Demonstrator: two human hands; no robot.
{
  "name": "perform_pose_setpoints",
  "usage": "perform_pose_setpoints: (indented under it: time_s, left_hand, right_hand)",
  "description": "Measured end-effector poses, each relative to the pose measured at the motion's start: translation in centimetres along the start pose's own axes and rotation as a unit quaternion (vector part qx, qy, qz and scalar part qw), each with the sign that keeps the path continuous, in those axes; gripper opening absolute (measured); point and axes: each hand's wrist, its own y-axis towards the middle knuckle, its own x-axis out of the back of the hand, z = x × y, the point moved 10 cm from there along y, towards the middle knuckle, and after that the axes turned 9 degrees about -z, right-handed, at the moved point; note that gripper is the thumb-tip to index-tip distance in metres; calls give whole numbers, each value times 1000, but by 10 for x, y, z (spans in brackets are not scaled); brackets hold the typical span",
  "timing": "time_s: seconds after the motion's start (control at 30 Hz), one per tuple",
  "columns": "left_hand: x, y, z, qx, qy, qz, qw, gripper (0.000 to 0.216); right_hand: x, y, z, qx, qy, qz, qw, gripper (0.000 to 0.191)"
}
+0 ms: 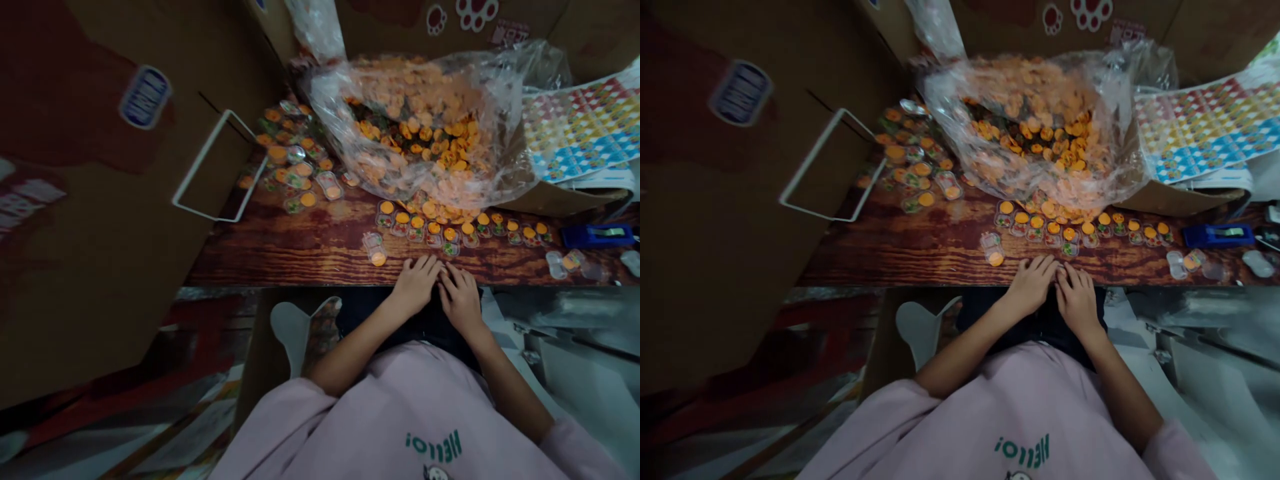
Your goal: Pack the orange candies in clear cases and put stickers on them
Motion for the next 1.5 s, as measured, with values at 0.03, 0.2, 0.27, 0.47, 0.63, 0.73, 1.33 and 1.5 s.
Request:
perform_pose_setpoints:
  time_s: [0.03, 0.2, 0.27, 0.47, 0.63, 0.73, 1.33, 1.5]
  left_hand:
    - [2, 2, 3, 14, -3, -8, 1000, 45]
    - [13, -6, 10, 66, -59, -35, 995, 24]
    - [29, -17, 18, 94, -120, -71, 986, 21]
    - [133, -70, 155, 296, -129, -354, 878, 19]
    - [184, -55, 266, 343, -38, -317, 883, 28]
    - [201, -59, 270, 351, 70, -281, 891, 57]
    - [70, -72, 105, 288, 9, -193, 938, 22]
    - [66, -68, 101, 286, -49, -216, 932, 19]
  right_hand:
    - [2, -3, -1, -23, 10, -28, 999, 37]
    - [18, -9, -13, -123, 131, -153, 972, 32]
    - [31, 0, -17, -147, 166, -200, 954, 27]
    - [-12, 99, 75, 78, 115, 12, 990, 29]
    - [-89, 148, 148, 212, -70, 246, 943, 55]
    - [-111, 154, 147, 189, -84, 330, 921, 54]
    - [-111, 133, 69, -77, 375, 232, 894, 20]
    - [-97, 119, 58, -73, 399, 195, 893, 21]
